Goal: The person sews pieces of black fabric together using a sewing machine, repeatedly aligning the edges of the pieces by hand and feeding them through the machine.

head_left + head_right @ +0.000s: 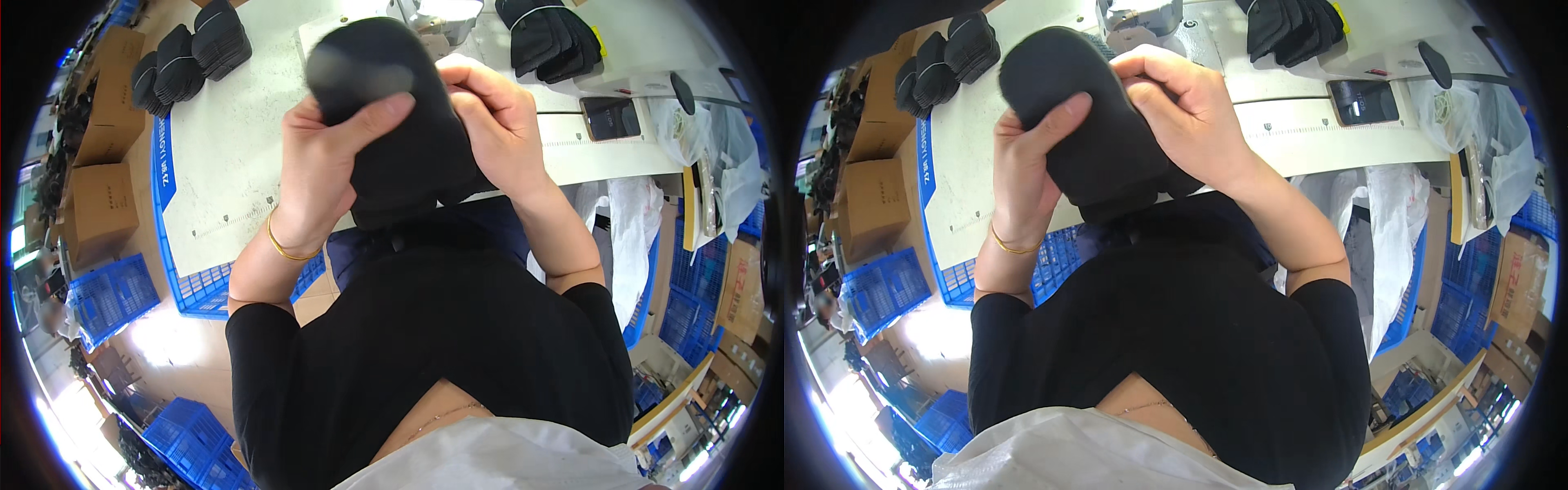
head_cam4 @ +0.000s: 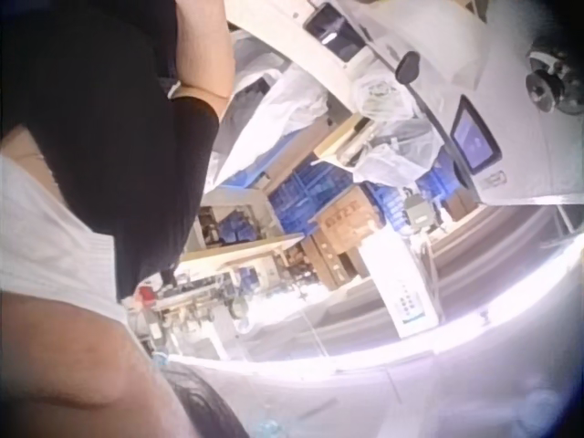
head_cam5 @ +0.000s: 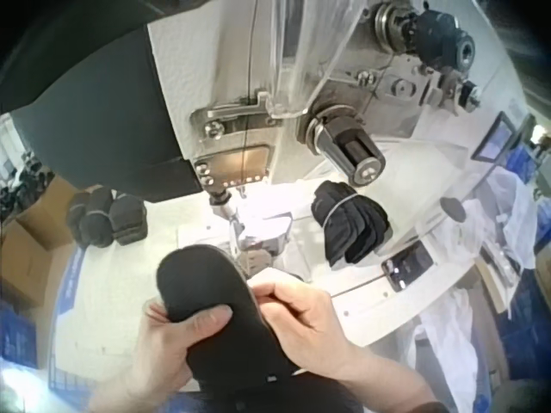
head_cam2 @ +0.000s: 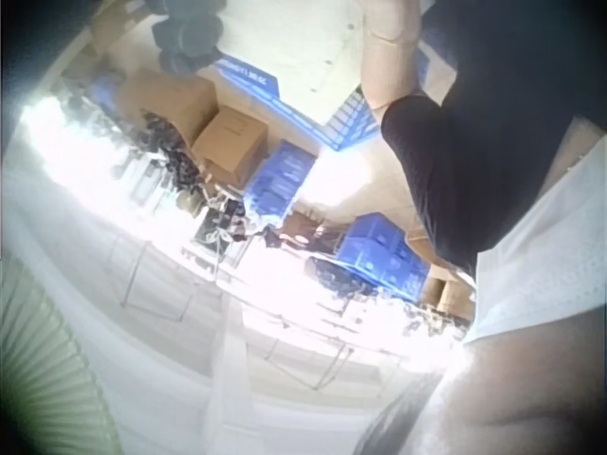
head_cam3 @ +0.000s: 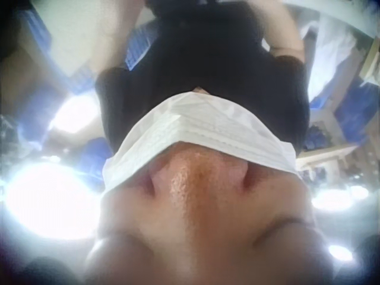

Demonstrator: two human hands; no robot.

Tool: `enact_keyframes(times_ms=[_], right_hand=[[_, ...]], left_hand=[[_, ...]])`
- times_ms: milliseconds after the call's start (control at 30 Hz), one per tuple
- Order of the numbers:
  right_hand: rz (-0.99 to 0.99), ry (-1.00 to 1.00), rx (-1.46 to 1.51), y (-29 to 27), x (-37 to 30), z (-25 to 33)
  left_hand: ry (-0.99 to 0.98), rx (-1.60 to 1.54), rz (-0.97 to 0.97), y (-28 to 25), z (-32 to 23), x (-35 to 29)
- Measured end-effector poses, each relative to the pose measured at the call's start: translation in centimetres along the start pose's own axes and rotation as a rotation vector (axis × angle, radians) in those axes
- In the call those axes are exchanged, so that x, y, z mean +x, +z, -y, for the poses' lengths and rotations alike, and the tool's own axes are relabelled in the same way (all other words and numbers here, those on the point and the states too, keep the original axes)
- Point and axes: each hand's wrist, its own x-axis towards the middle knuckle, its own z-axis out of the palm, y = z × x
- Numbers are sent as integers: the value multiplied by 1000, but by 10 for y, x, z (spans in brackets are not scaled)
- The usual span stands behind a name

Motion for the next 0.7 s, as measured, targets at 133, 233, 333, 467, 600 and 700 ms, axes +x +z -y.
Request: enact_keyframes(times_ms=[133, 233, 333, 467, 600, 700], right_hand=[[1, 41, 54, 6, -22, -7], [-38, 72, 56, 7, -28, -3], [-75, 107, 122, 11, -28, -7], [-10, 148, 90, 6, -24, -6], [-53, 283, 218, 8, -20, 3], [-81, 308, 251, 5, -13, 6]], left_hand=[[164, -148, -158, -8, 0, 9], [244, -182, -159, -15, 7, 12], [227, -152, -146, -18, 6, 13], [195, -123, -152, -19, 1, 16], [227, -48, -126, -20, -3, 23], [229, 38, -71, -20, -11, 34]])
